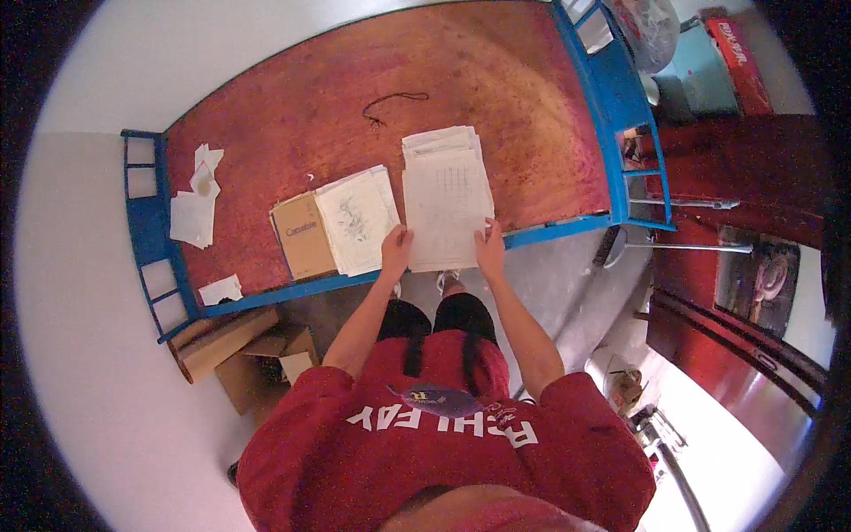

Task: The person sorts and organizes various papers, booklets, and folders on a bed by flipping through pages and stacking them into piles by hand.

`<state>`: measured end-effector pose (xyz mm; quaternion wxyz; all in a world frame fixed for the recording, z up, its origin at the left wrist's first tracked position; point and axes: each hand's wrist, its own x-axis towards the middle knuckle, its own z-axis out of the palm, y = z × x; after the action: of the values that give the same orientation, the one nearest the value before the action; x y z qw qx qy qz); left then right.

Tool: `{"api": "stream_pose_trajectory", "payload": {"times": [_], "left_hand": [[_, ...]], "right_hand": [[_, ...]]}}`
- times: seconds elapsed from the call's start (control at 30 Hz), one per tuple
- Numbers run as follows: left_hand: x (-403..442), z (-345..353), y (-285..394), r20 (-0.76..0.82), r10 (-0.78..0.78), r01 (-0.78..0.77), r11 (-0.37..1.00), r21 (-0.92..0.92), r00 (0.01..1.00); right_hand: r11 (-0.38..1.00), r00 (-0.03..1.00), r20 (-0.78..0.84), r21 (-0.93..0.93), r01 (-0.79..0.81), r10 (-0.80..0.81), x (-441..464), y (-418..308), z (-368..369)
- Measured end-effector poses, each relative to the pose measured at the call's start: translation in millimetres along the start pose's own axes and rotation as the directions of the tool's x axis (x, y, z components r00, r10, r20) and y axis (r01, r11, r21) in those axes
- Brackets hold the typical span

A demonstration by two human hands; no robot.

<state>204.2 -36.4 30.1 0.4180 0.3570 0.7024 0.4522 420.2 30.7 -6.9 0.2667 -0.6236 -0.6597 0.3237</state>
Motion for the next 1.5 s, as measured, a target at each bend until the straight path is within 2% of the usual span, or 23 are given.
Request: {"api": "stream_pose_trajectory", "payload": {"times": [0.1, 0.17, 0.2, 0.23, 0.27, 0.3, 0.33, 0.4, 0.53, 0.6, 0.8, 0.87, 0.9, 1.0, 1.03, 1.07, 1.13, 1.17, 1.2, 1.27, 1.3, 1.37, 1.5], "left_hand": [[9.0, 22.5, 16.8, -0.083, -0.107, 0.111, 0.993, 0.049, 0.991], [11.0, 33.3, -4.6, -0.219, -0.13, 0.187, 0.945, 0.268, 0.967], [10.6, 31.1, -40.9, -0.115, -0.024, 0.069, 0.912, 0.404, 0.993], [8.8, 25.6, -40.5, -0.01, 0.082, -0.066, 0.855, 0.514, 0.997], [1.5, 25.6, -38.7, -0.056, -0.047, 0.067, 0.898, 0.435, 0.997], [-7.3, 14.4, -15.2, 0.142, -0.038, -0.017, 0.929, 0.37, 0.989], [-16.7, 20.1, -20.8, -0.039, -0.236, 0.239, 0.968, 0.075, 0.971], [-44.5, 2.4, 2.6, 0.084, -0.378, 0.375, 0.926, 0.051, 0.922], [-102.4, -11.6, -40.9, -0.135, -0.344, 0.324, 0.934, -0.152, 0.929], [-136.1, -26.9, -34.1, -0.18, -0.571, 0.513, 0.81, -0.284, 0.801], [-229.7, -42.7, -59.4, -0.281, -0.747, 0.407, 0.591, -0.696, 0.603], [-255.0, -40.6, -80.4, -0.277, -0.753, 0.337, 0.549, -0.765, 0.597], [-264.9, -42.2, -91.6, -0.249, -0.763, 0.294, 0.496, -0.817, 0.597], [-297.3, -55.8, -88.0, -0.252, -0.708, 0.24, 0.517, -0.822, 0.66], [-303.6, -59.5, -106.4, -0.251, -0.704, 0.224, 0.508, -0.832, 0.665], [-305.8, -65.8, -124.3, -0.228, -0.698, 0.154, 0.438, -0.886, 0.678], [-310.6, -81.2, -128.4, -0.203, -0.687, 0.085, 0.36, -0.929, 0.697], [-316.0, -91.7, -101.3, -0.289, -0.71, 0.087, 0.443, -0.892, 0.642], [-322.4, -101.1, -84.3, -0.375, -0.721, 0.1, 0.521, -0.847, 0.583], [-323.7, -115.6, -102.2, -0.375, -0.701, 0.074, 0.519, -0.851, 0.606], [-325.5, -122.3, -100.5, -0.386, -0.703, 0.057, 0.518, -0.854, 0.597], [-332.3, -131.1, -96.4, -0.391, -0.712, 0.04, 0.506, -0.861, 0.583], [-347.4, -145.9, -75.0, -0.387, -0.685, -0.051, 0.456, -0.889, 0.617]], "right_hand": [[0.996, 0.994, -0.071, 0.029, 0.086, -0.084, 25.7, 8.8, 7.3], [0.937, 0.995, 0.005, -0.336, 0.093, -0.097, 36.6, -5.1, 5.8], [0.939, 0.993, 0.023, -0.324, 0.114, -0.113, 38.5, -8.2, 8.6], [0.959, 0.994, 0.109, -0.281, 0.03, 0.001, 38.5, -9.1, 10.6], [0.967, 0.974, 0.201, -0.25, -0.051, 0.104, 39.8, -11.5, 12.2], [0.971, 0.971, 0.23, -0.237, -0.014, 0.07, 39.0, -15.4, 12.2], [0.987, 0.954, 0.301, -0.151, 0.047, 0.001, 35.2, -19.9, 10.7], [0.989, 0.914, 0.391, -0.043, 0.14, -0.112, 26.6, -17.7, 15.3], [0.992, 0.79, 0.611, -0.058, 0.11, -0.052, 17.7, -21.9, 26.2], [0.984, 0.699, 0.715, -0.131, 0.125, 0.006, 12.3, -46.1, 23.6], [0.951, 0.616, 0.774, -0.064, 0.302, -0.144, -0.5, -27.1, 83.0], [0.946, 0.543, 0.79, 0.142, 0.29, -0.285, -0.7, 0.0, 124.1], [0.985, 0.552, 0.828, 0.007, 0.17, -0.101, -7.6, -28.3, 120.0], [0.998, 0.489, 0.871, 0.034, 0.051, -0.055, -38.6, -103.3, 91.6], [0.945, 0.429, 0.86, 0.161, 0.285, -0.276, -45.8, -99.1, 101.5], [0.941, 0.425, 0.863, 0.151, 0.302, -0.275, -49.4, -92.2, 108.3], [0.995, 0.375, 0.925, 0.089, -0.048, -0.065, -85.4, -140.1, 95.1], [0.961, 0.349, 0.935, 0.155, -0.23, -0.067, -102.9, -151.0, 89.8], [0.962, 0.353, 0.933, 0.154, -0.227, -0.066, -109.4, -139.7, 100.7], [0.545, -0.167, 0.938, 0.026, -0.838, -0.303, -110.4, -95.0, 143.6], [0.545, -0.165, 0.939, 0.028, -0.838, -0.301, -124.2, -106.3, 137.2], [0.882, 0.174, 0.982, 0.143, -0.45, -0.07, -166.8, -144.4, 110.8], [0.964, 0.183, 0.98, 0.124, -0.234, -0.081, -212.5, -185.1, 89.6]]}}
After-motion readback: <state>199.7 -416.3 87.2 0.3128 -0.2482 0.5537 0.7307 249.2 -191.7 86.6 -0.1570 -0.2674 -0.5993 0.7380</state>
